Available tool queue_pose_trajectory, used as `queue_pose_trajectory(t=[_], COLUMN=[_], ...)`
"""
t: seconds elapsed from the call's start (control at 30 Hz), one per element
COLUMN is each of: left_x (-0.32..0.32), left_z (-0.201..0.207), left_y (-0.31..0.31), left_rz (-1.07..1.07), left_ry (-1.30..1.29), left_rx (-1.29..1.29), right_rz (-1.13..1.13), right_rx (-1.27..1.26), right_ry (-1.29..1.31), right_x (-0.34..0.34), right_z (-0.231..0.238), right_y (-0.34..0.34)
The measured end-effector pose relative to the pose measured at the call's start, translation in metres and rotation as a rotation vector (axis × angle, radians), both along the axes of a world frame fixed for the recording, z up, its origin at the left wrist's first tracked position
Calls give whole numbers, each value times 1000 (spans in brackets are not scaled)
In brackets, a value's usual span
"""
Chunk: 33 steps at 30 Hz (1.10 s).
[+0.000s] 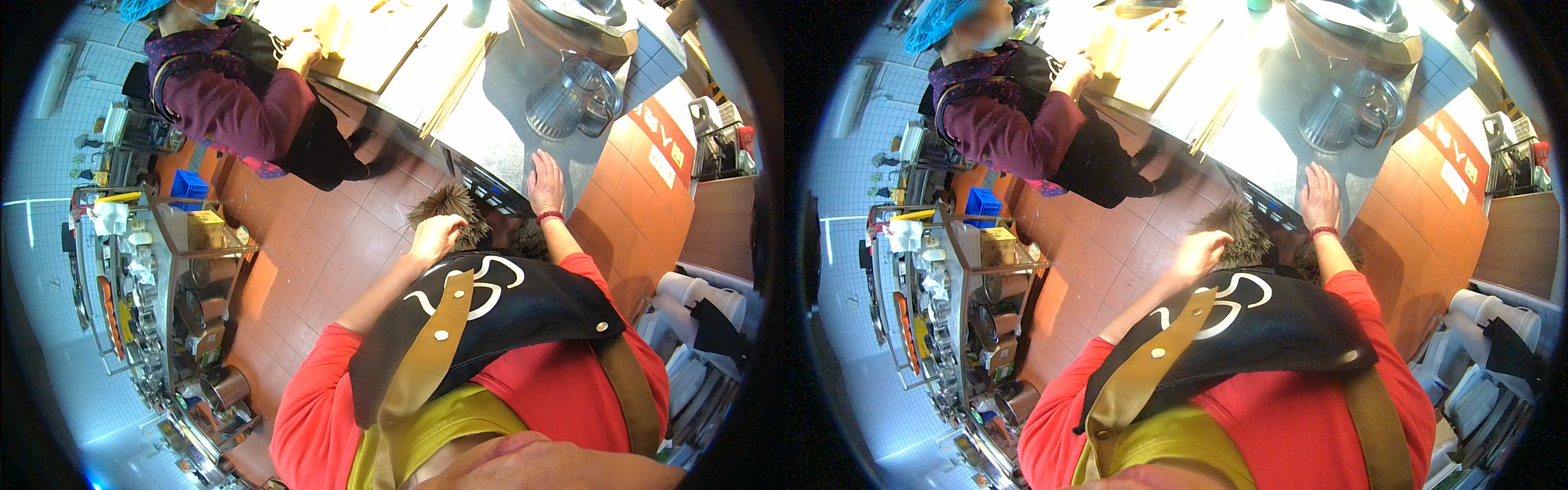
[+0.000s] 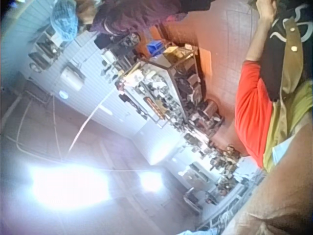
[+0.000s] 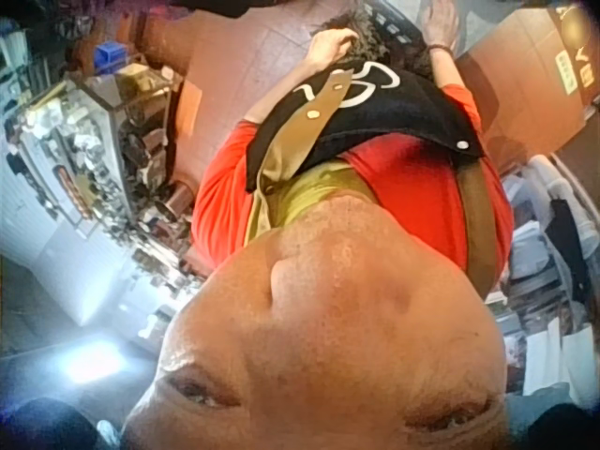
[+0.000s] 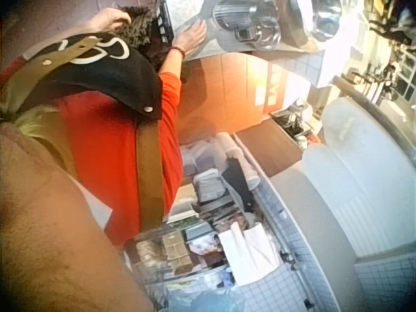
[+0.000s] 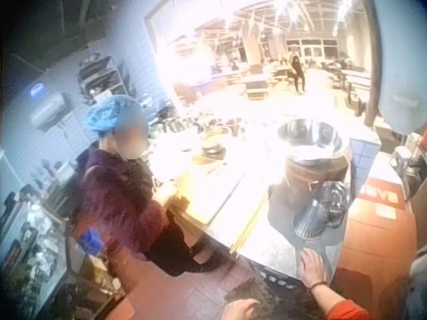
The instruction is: The person repeatedly picks up small pieces of food and wooden skewers, then inserts the skewers through the food items. The person holds a bundle of skewers in one hand while threading food onto them with the other hand.
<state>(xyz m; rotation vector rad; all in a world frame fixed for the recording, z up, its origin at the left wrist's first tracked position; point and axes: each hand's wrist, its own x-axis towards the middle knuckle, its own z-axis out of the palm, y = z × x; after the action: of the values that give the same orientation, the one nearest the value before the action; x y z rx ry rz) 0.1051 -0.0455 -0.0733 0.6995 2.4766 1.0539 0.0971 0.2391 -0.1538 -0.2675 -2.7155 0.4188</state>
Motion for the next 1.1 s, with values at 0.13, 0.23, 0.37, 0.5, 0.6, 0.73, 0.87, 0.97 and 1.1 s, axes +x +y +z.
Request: queue_pose_trajectory(t=[0.13, 0.23, 0.37, 0.5, 0.6, 0.73, 0.87, 0.97, 1.1], left_x=[0, 0, -1, -1, -1, -3, -3, -2, -2], left_z=[1, -2, -8, -11, -11, -9, -4, -1, -2], left_y=[0, 0, 1, 2, 3, 5, 6, 7, 8], left_rz=[3, 14, 12, 20, 7, -3, -4, 6, 23], left_ry=[8, 33, 64, 67, 89, 93, 2, 6, -4], left_rx=[-16, 12, -15, 7, 5, -14, -92, -96, -109], right_rz=[-7, -10, -7, -10, -9, 1, 3, 3, -2], right_rx=[11, 15, 7, -6, -14, -8, -6, -6, -5], right_ry=[-9, -14, -11, -5, -8, 6, 4, 5, -3], right_x=[0, 0, 0, 0, 0, 0, 0, 1, 1], right_z=[-1, -1, 0, 0, -1, -2, -3, -4, -4], right_y=[0, 0, 0, 0, 0, 1, 1, 1, 1])
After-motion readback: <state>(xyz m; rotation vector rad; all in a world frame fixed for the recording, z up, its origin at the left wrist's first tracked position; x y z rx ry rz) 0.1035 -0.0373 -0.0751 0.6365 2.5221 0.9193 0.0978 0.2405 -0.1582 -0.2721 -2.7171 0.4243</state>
